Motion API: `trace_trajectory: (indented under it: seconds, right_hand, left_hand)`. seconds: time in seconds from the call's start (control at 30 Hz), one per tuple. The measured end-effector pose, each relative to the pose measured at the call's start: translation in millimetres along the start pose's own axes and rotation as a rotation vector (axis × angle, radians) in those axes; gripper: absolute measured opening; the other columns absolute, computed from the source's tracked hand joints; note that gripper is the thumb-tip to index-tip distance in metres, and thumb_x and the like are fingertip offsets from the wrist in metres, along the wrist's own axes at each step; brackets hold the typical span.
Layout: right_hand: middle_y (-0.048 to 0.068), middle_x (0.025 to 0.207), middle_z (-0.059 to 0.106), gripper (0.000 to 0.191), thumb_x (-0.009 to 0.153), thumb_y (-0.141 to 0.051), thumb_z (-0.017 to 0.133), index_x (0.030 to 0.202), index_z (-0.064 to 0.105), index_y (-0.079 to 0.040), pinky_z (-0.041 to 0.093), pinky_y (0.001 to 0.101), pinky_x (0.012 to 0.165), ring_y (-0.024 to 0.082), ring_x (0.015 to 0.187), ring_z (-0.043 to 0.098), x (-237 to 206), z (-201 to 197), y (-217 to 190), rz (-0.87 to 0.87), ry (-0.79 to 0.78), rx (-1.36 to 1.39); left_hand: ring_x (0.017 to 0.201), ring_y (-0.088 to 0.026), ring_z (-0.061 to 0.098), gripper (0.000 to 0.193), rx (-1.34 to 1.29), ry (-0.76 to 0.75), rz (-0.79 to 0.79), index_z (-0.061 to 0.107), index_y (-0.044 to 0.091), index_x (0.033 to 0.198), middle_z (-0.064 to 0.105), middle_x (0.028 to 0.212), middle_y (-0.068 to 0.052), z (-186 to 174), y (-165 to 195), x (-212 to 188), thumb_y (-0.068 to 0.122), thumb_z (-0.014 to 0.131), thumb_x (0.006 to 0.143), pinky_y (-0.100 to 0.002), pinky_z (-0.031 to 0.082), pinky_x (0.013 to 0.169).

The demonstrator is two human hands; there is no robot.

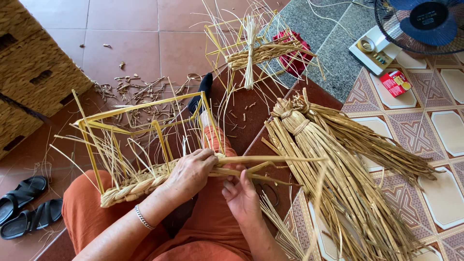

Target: The person sits on the floor weaving a basket from palm/reed strips on a bamboo frame resting on their lap. They weave strips around the frame, pull long strips tight, and occasionally use scissors to trim ends while building up the woven base and sides.

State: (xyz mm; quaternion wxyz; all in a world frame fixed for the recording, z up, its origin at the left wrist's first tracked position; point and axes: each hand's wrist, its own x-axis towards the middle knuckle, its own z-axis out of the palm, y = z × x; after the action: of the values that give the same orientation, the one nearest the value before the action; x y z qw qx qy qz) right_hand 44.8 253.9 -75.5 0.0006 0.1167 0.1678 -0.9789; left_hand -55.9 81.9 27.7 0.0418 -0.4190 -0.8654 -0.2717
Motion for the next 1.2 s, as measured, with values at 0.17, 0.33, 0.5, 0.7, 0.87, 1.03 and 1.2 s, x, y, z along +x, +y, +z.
trace_trajectory:
  seconds: [0.17, 0.33, 0.5, 0.7, 0.87, 1.03, 1.2]
  right_hand:
    - [0.008, 0.09, 0.068, 0.022, 0.096, -0.025, 0.067, 0.11, 0.071, -0.008, 0.057, 0.0324, 0.071, 0.016, 0.079, 0.062, -25.3, 15.4, 6.8, -0.285, 0.111, -0.448]
    - [0.007, 0.1, 0.068, 0.021, 0.102, -0.021, 0.066, 0.111, 0.073, -0.004, 0.057, 0.0314, 0.078, 0.019, 0.09, 0.067, -26.8, 45.7, -12.6, -0.695, -0.067, -1.049]
    - [0.016, 0.11, 0.067, 0.025, 0.104, -0.026, 0.056, 0.112, 0.064, -0.004, 0.056, 0.0374, 0.094, 0.036, 0.108, 0.066, 8.3, 72.5, -55.2, -1.252, -0.382, -1.843]
    - [0.007, 0.09, 0.079, 0.029, 0.099, -0.025, 0.058, 0.12, 0.072, -0.011, 0.062, 0.0384, 0.056, 0.023, 0.064, 0.072, 43.5, 43.6, -67.8, -0.049, 0.19, -1.541]
    - [0.008, 0.093, 0.078, 0.019, 0.095, -0.02, 0.075, 0.101, 0.078, -0.002, 0.059, 0.0255, 0.072, 0.012, 0.082, 0.072, 58.2, 24.9, -60.6, -0.544, -0.212, -1.58]
    - [0.005, 0.082, 0.071, 0.024, 0.099, -0.022, 0.068, 0.113, 0.078, -0.006, 0.049, 0.0227, 0.054, 0.009, 0.066, 0.06, 81.9, 50.7, -58.9, -0.205, -0.218, -1.274]
    - [0.012, 0.121, 0.067, 0.025, 0.111, -0.018, 0.055, 0.129, 0.064, -0.004, 0.064, 0.0253, 0.08, 0.012, 0.098, 0.067, 104.9, 96.5, -41.7, -0.903, -0.574, -1.456]
  left_hand:
    - [0.104, -0.033, 0.066, 0.033, -0.014, -0.081, -0.011, 0.067, -0.001, 0.116, 0.069, 0.112, -0.016, -15.3, 7.0, -4.1, 0.0, 0.062, 0.083, -0.042, 0.056, 0.086]
    - [0.101, -0.035, 0.064, 0.049, 0.045, -0.219, -0.001, 0.059, -0.001, 0.133, 0.068, 0.108, -0.021, -15.8, 23.7, -10.7, -0.001, 0.059, 0.084, -0.045, 0.056, 0.079]
    - [0.084, -0.031, 0.071, 0.02, 0.015, -0.072, -0.109, 0.061, 0.0, 0.112, 0.071, 0.095, -0.018, 3.3, 14.5, 1.5, 0.001, 0.06, 0.092, -0.043, 0.058, 0.07]
    - [0.056, -0.028, 0.07, 0.035, -0.31, 0.272, -0.347, 0.048, 0.003, 0.128, 0.072, 0.071, -0.015, 4.4, -3.0, -1.4, 0.008, 0.065, 0.097, -0.04, 0.054, 0.048]
    - [0.051, -0.024, 0.069, 0.067, -0.317, 0.422, -0.379, 0.034, 0.003, 0.14, 0.075, 0.075, -0.012, 9.7, 1.7, -1.0, 0.008, 0.073, 0.087, -0.037, 0.054, 0.045]
    - [0.058, -0.02, 0.073, 0.039, -0.187, 0.467, -0.324, 0.051, 0.006, 0.124, 0.075, 0.081, -0.009, 19.3, 1.0, 2.3, 0.011, 0.075, 0.093, -0.033, 0.057, 0.048]
    - [0.063, -0.026, 0.071, 0.014, 0.04, 0.564, -0.156, 0.064, 0.004, 0.105, 0.071, 0.084, -0.012, 27.4, 0.2, 5.6, 0.011, 0.068, 0.094, -0.034, 0.058, 0.054]
